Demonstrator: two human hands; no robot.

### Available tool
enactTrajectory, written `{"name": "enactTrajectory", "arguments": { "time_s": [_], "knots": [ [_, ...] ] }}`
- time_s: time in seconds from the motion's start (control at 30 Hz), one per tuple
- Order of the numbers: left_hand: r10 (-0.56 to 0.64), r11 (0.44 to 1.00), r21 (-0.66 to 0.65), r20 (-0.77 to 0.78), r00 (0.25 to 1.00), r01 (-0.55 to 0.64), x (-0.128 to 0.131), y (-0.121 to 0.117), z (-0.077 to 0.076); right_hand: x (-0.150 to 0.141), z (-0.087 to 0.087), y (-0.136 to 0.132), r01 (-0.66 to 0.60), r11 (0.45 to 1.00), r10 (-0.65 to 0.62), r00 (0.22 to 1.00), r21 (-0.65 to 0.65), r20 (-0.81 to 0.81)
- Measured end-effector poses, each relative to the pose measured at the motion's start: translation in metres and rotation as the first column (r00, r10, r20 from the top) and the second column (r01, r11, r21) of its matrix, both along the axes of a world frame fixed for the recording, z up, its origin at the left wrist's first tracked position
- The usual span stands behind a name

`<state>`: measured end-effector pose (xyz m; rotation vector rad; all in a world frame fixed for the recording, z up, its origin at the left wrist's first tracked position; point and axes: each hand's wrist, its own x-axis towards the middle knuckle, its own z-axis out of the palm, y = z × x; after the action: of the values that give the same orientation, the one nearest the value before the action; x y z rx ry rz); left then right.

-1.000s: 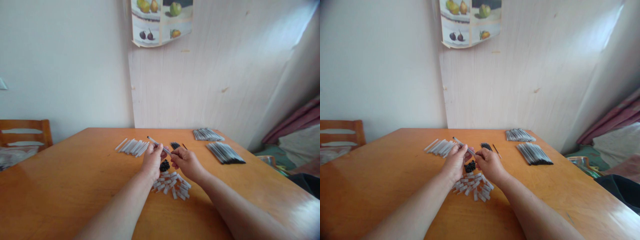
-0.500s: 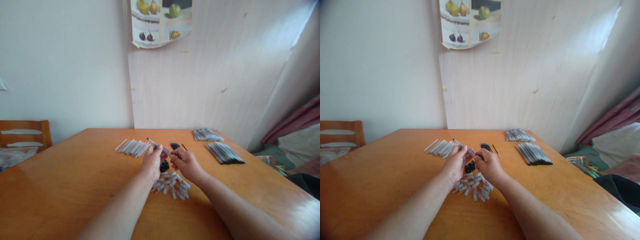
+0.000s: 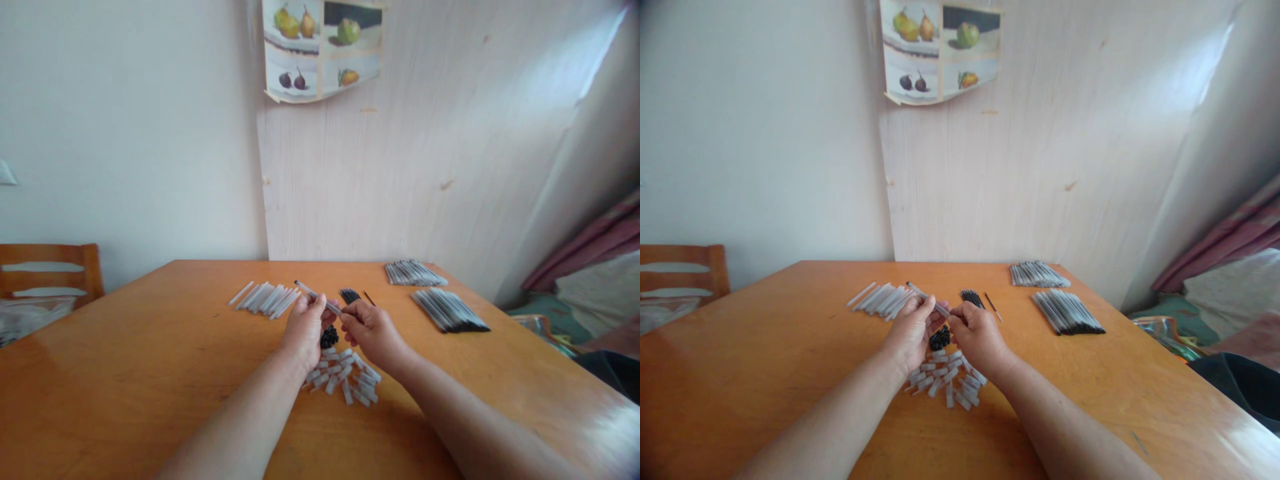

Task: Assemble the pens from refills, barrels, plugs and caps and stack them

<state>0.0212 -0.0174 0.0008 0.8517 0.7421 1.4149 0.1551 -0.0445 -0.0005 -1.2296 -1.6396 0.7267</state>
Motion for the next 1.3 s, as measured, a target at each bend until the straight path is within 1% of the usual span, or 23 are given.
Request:
{"name": "enactTrajectory", "arguments": {
  "time_s": [0.1,0.2,0.33,0.67,0.8,1.03,1.13,1.3],
  "knots": [
    [-0.004,1.000,0.006,0.001,1.000,0.004,0.000,0.001,-0.002,0.000,-0.001,0.001,-0.002,1.000,0.001,1.000,-0.008,-0.012],
    [-0.003,1.000,0.008,0.000,1.000,0.003,-0.001,0.003,-0.002,0.001,-0.002,0.003,-0.008,1.000,0.008,1.000,-0.001,0.015],
    [0.013,0.998,0.060,-0.033,0.999,-0.011,-0.002,0.004,-0.001,0.001,-0.005,0.008,-0.012,1.000,0.011,0.999,0.009,0.034],
    [0.010,0.989,0.147,-0.099,0.995,0.005,-0.004,0.002,0.005,0.004,-0.016,0.015,-0.059,0.997,0.057,0.997,-0.043,-0.052],
    [0.021,0.985,0.173,-0.133,0.991,0.002,-0.005,0.002,0.007,0.006,-0.020,0.019,-0.046,0.999,0.045,0.999,-0.019,-0.005],
    [-0.004,0.985,0.168,-0.154,0.988,0.030,-0.007,0.005,0.004,0.008,-0.018,0.019,-0.044,0.999,0.045,0.999,-0.027,0.010],
    [-0.016,0.984,0.170,-0.180,0.983,0.047,-0.008,0.004,0.004,0.009,-0.017,0.018,-0.032,0.999,0.033,0.999,-0.021,0.042],
    [0.017,0.977,0.210,-0.283,0.959,0.045,-0.008,0.004,0.004,0.014,-0.012,0.017,0.011,1.000,-0.012,0.996,0.007,0.093]
  ]
}}
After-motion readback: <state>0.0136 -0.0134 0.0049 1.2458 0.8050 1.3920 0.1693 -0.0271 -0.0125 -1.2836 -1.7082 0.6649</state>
